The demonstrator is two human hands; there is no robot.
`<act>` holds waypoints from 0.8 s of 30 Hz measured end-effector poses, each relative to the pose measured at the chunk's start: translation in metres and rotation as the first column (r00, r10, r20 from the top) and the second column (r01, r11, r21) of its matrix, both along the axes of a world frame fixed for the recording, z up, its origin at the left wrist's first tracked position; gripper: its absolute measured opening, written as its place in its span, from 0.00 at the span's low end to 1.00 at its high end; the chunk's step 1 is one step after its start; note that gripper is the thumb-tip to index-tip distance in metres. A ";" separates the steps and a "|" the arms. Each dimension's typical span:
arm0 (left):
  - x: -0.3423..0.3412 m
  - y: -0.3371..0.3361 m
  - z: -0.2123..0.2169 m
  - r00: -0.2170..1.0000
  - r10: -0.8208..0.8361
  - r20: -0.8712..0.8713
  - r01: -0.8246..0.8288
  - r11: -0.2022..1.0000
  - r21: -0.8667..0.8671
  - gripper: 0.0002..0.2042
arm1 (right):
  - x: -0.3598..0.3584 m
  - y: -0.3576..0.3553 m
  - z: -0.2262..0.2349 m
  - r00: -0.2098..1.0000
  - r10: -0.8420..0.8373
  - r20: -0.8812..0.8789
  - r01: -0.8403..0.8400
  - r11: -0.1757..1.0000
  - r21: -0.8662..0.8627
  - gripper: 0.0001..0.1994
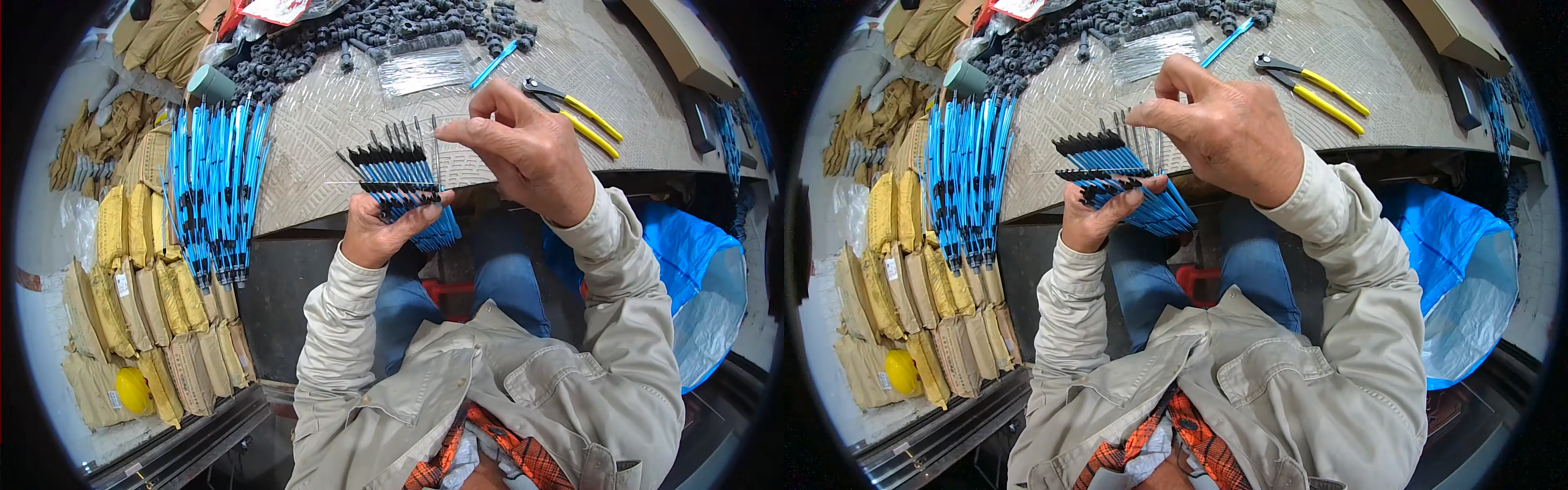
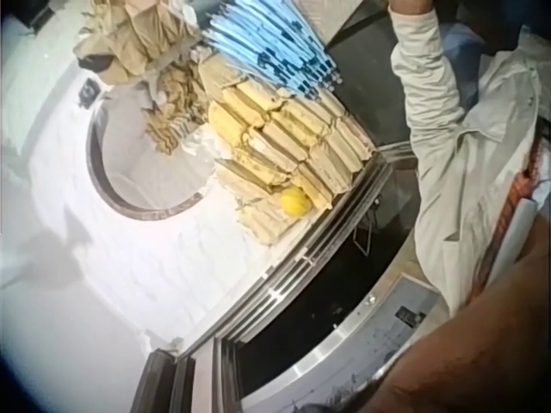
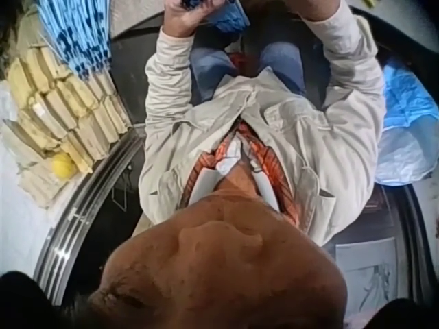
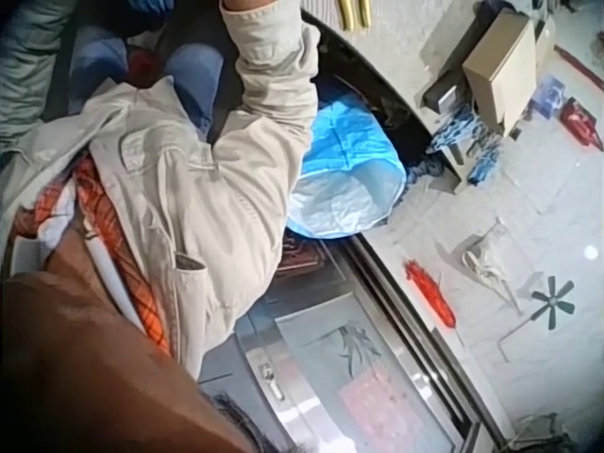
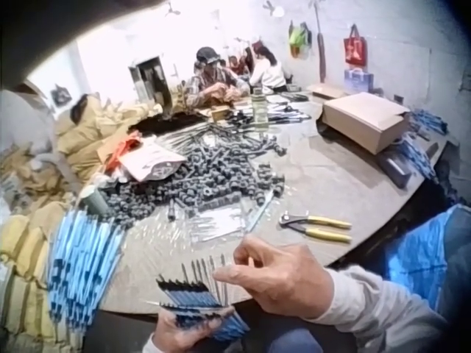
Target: Assembling blue plastic components and metal rings using crimping pliers at a workstation.
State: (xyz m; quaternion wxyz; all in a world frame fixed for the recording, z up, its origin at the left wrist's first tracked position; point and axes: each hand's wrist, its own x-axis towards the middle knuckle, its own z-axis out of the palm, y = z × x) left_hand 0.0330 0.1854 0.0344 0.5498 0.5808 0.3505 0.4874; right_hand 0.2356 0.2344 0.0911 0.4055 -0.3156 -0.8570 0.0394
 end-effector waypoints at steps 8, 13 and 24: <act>0.002 0.001 -0.001 1.000 -0.007 0.019 0.006 1.000 0.014 0.05 | 0.001 0.000 -0.002 1.000 0.007 -0.028 -0.007 1.000 -0.009 0.11; 0.003 0.001 -0.002 1.000 -0.006 0.022 0.006 1.000 0.012 0.05 | 0.000 0.000 -0.001 1.000 0.001 -0.004 -0.001 1.000 -0.006 0.10; 0.002 0.001 -0.005 1.000 0.012 0.025 -0.013 1.000 0.028 0.06 | -0.011 -0.002 -0.003 0.999 0.022 -0.045 -0.024 0.999 -0.039 0.08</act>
